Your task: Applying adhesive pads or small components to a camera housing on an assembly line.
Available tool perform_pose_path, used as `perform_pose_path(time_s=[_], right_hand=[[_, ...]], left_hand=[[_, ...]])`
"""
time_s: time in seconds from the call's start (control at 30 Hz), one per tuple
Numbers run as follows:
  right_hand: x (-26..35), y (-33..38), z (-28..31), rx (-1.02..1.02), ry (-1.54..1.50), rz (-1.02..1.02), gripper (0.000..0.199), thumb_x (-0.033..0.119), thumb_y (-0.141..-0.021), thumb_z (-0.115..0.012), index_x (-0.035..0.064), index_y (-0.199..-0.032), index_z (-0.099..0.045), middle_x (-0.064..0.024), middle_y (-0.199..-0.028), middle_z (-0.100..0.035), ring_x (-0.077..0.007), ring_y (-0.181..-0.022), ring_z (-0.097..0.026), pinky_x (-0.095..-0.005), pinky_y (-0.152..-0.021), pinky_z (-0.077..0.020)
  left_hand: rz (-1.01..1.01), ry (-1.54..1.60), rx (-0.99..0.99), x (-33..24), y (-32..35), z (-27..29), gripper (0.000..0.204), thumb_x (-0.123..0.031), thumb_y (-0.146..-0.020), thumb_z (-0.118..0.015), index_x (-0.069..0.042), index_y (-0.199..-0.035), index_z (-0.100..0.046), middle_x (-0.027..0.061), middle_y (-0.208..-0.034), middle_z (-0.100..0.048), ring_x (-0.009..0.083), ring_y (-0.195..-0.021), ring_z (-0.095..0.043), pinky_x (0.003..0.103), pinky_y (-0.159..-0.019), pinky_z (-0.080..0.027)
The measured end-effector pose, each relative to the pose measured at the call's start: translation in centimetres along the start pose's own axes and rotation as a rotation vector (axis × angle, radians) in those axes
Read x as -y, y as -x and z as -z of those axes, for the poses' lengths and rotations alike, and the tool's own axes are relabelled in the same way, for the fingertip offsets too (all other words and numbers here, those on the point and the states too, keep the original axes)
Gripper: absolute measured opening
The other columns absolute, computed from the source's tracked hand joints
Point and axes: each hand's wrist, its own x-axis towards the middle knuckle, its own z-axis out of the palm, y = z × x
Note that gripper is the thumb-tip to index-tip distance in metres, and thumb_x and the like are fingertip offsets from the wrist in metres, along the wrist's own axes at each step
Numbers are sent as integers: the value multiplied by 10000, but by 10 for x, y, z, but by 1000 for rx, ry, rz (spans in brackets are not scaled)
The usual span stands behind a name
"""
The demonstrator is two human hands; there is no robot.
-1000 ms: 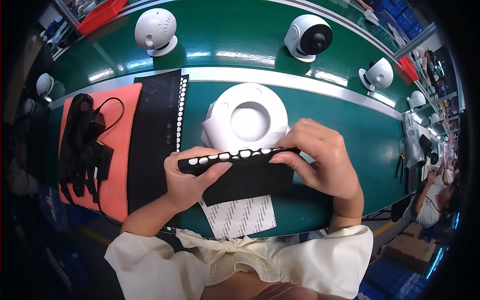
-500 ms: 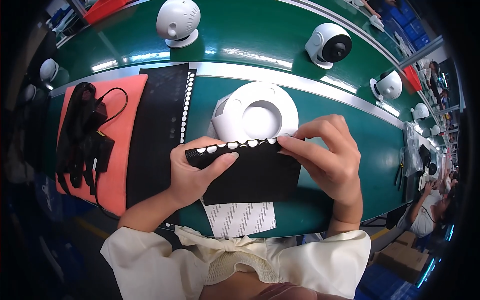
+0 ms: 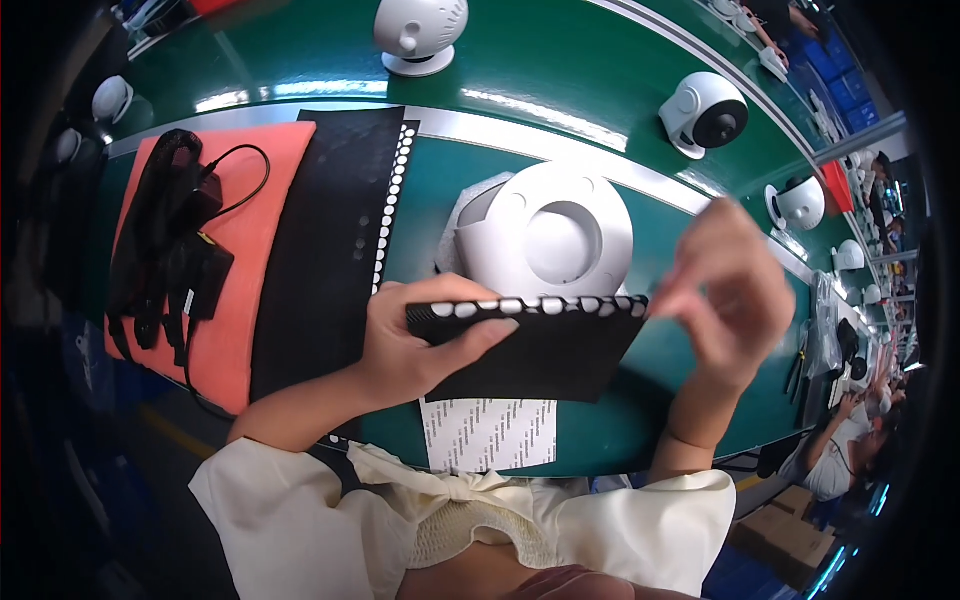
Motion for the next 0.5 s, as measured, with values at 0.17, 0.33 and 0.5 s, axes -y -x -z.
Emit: perform_pose_path(time_s=[0.17, 0.33, 0.5], right_hand=[[-20, -46, -24, 201, -262, -350, 258, -42, -781, -554, -26, -1030, -490, -23, -792, -518, -57, -729, -486, -175, -656, -387], [-23, -48, -37, 288, -289, -435, 295, -87, -793, -493, -24, -1079, -461, -38, -807, -527, -76, -782, -506, -197, -707, -413], [-18, -49, -39, 311, -218, -428, 314, -118, -783, -465, -23, -1082, -459, -42, -806, -524, -81, -789, -505, -197, -703, -415]], left_hand=[[-168, -83, 115, 5, 0, -1, 161, 3, -700, -671, 2, -855, -628, 76, -718, -646, 104, -589, -612, 210, -535, -465], [-191, -77, 135, 9, -2, -1, 185, 2, -687, -675, -5, -866, -628, 88, -741, -649, 128, -595, -621, 227, -537, -469], [-205, -74, 150, 10, -2, 0, 202, -3, -673, -682, -12, -867, -626, 92, -756, -649, 156, -601, -625, 236, -544, -469]])
